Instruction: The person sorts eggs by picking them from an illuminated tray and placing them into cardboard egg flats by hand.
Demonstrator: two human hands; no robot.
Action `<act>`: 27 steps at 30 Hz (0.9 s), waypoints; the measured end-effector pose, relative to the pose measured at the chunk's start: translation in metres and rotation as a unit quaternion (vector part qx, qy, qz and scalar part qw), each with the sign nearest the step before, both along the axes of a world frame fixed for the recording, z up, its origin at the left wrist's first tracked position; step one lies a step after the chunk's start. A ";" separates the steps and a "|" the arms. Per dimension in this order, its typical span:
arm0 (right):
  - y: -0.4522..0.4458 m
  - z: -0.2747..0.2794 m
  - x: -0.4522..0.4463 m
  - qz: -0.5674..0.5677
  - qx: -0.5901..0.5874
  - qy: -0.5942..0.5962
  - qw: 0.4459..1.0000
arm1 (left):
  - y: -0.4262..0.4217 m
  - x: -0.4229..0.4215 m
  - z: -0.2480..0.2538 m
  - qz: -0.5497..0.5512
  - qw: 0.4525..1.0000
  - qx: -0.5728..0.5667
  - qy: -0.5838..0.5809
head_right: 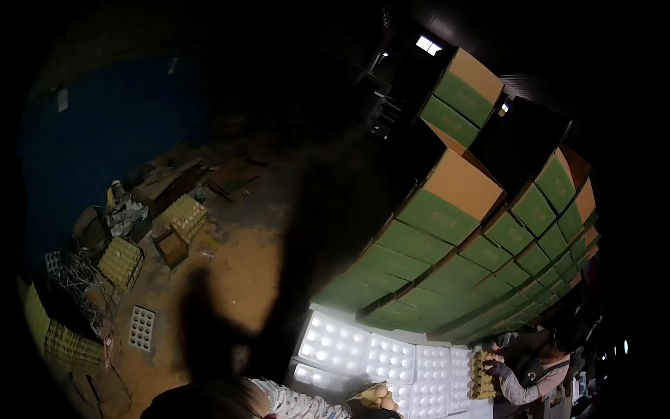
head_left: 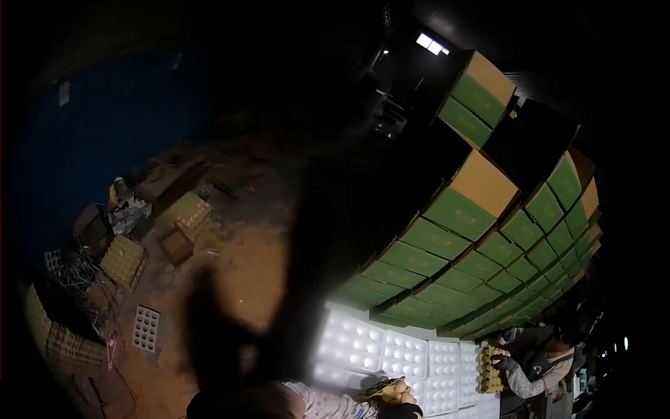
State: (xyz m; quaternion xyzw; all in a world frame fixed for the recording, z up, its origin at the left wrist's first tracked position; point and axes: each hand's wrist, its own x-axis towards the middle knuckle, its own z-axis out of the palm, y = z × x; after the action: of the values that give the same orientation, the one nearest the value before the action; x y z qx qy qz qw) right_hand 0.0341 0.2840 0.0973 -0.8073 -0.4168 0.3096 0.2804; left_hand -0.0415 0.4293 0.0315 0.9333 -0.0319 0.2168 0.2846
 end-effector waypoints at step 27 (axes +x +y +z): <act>0.017 0.015 0.004 -0.091 -0.131 -0.407 0.900 | 0.027 -0.032 0.036 -0.109 0.914 -0.390 0.030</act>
State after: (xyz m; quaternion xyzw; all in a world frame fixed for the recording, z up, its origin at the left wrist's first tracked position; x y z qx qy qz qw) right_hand 0.0382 0.3009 0.1124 -0.9269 -0.3747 -0.0205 0.0050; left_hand -0.0739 0.4559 0.0670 0.7453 -0.0377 0.1517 0.6482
